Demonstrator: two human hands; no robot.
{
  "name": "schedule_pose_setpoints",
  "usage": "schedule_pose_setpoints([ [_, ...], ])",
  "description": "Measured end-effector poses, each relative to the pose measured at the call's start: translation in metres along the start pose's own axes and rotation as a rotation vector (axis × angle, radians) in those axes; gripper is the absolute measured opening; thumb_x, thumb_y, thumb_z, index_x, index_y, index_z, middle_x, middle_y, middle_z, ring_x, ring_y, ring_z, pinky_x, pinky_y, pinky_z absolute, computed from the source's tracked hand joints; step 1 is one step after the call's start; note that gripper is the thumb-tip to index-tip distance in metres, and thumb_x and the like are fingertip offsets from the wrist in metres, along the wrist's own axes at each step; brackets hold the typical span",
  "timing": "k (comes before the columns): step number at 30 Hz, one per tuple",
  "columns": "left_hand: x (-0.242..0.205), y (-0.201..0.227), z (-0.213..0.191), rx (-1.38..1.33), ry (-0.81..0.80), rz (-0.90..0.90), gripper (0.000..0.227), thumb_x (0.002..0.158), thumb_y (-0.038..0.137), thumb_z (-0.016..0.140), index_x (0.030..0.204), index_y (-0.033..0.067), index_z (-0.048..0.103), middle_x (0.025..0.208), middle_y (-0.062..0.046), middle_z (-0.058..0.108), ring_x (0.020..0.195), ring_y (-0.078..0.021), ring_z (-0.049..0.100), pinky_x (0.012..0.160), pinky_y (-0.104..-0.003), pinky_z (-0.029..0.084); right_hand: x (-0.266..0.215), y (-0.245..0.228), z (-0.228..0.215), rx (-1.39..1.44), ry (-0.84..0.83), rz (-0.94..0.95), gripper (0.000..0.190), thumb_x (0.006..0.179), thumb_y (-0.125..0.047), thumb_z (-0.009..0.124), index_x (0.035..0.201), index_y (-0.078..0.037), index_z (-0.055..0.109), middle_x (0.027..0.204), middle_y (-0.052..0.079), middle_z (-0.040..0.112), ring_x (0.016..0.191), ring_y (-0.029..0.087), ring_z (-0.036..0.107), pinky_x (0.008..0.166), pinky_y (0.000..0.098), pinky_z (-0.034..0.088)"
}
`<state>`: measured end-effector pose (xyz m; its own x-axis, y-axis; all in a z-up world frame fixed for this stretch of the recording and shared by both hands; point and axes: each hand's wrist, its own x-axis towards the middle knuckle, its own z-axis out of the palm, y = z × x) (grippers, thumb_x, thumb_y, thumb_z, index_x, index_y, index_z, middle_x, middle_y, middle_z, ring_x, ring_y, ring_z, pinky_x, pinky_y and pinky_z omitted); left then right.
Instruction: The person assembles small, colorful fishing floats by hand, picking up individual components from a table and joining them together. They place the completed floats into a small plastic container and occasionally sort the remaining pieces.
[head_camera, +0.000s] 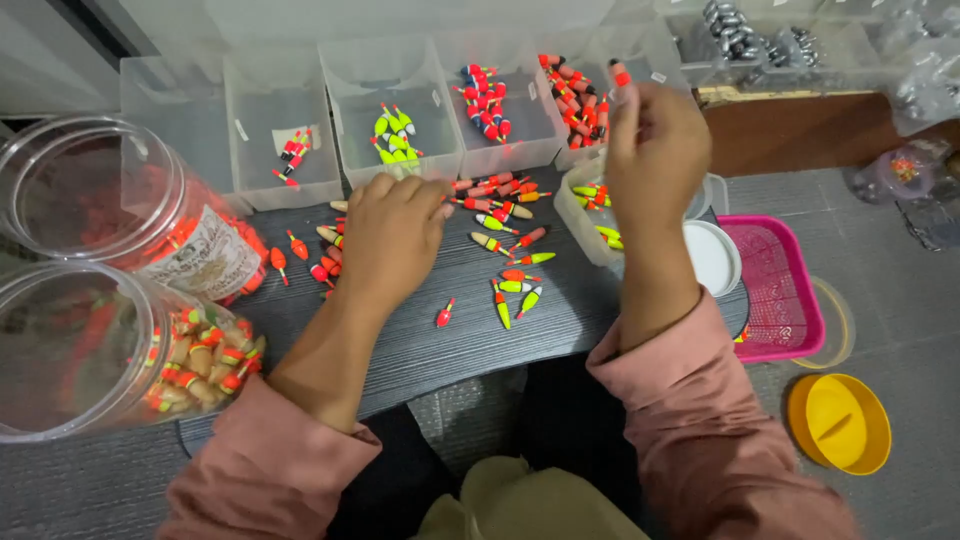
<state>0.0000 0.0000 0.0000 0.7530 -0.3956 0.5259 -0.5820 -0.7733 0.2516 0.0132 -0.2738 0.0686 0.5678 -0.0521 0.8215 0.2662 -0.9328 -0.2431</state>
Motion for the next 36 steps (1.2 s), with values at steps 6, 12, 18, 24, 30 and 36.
schedule_pose_setpoints([
  [6, -0.001, 0.001, 0.001, 0.011, -0.026, 0.019, 0.018, 0.099, 0.027, 0.059, 0.11, 0.0188, 0.071, 0.097, 0.002, 0.069, 0.088, -0.0286, 0.058, 0.076, -0.046, 0.044, 0.008, 0.015, -0.014, -0.068, -0.237, 0.106, 0.035, 0.104, -0.031, 0.06, 0.127, -0.004, 0.064, 0.099, 0.01, 0.069, 0.088, 0.031, 0.062, 0.078, 0.0502, 0.045],
  [12, -0.005, -0.006, 0.02, 0.004, 0.017, 0.048, 0.021, 0.094, 0.033, 0.062, 0.111, 0.025, 0.071, 0.093, 0.001, 0.065, 0.093, -0.0238, 0.058, 0.081, -0.042, 0.043, -0.067, -0.035, -0.043, 0.26, -0.322, 0.012, 0.009, 0.093, -0.008, 0.068, 0.101, -0.005, 0.071, 0.085, 0.017, 0.068, 0.085, 0.042, 0.066, 0.08, 0.0455, 0.051],
  [18, -0.005, -0.008, 0.016, 0.013, 0.133, 0.132, 0.019, 0.094, 0.03, 0.062, 0.11, 0.024, 0.071, 0.099, 0.001, 0.066, 0.095, -0.024, 0.058, 0.08, -0.041, 0.044, -0.1, -0.052, 0.024, 0.113, -0.471, -0.07, 0.019, 0.09, -0.026, 0.073, 0.106, -0.018, 0.075, 0.087, 0.005, 0.067, 0.087, 0.03, 0.07, 0.077, 0.0384, 0.057],
  [24, -0.005, -0.01, 0.015, 0.024, 0.058, 0.111, 0.02, 0.093, 0.025, 0.06, 0.109, 0.0234, 0.072, 0.099, 0.002, 0.068, 0.094, -0.0241, 0.059, 0.078, -0.041, 0.045, -0.085, -0.061, 0.059, -0.094, -0.525, -0.087, 0.032, 0.078, -0.035, 0.075, 0.104, -0.018, 0.076, 0.095, 0.009, 0.066, 0.093, 0.034, 0.066, 0.081, 0.0455, 0.054],
  [30, -0.007, -0.02, 0.039, 0.071, 0.122, 0.144, 0.011, 0.088, 0.025, 0.062, 0.094, 0.0228, 0.072, 0.096, 0.002, 0.067, 0.093, -0.0237, 0.056, 0.078, -0.04, 0.044, -0.096, -0.052, 0.07, 0.155, -0.469, -0.041, 0.016, 0.079, -0.028, 0.077, 0.093, -0.022, 0.077, 0.09, 0.008, 0.067, 0.09, 0.033, 0.065, 0.086, 0.0423, 0.051],
  [36, -0.003, -0.02, 0.042, 0.086, 0.155, 0.131, 0.009, 0.086, 0.025, 0.065, 0.085, 0.0201, 0.073, 0.085, -0.001, 0.065, 0.087, -0.0264, 0.055, 0.074, -0.041, 0.042, -0.098, -0.052, 0.072, 0.231, -0.488, -0.049, 0.015, 0.084, -0.031, 0.077, 0.096, -0.023, 0.075, 0.094, 0.006, 0.069, 0.093, 0.032, 0.065, 0.089, 0.0402, 0.051],
])
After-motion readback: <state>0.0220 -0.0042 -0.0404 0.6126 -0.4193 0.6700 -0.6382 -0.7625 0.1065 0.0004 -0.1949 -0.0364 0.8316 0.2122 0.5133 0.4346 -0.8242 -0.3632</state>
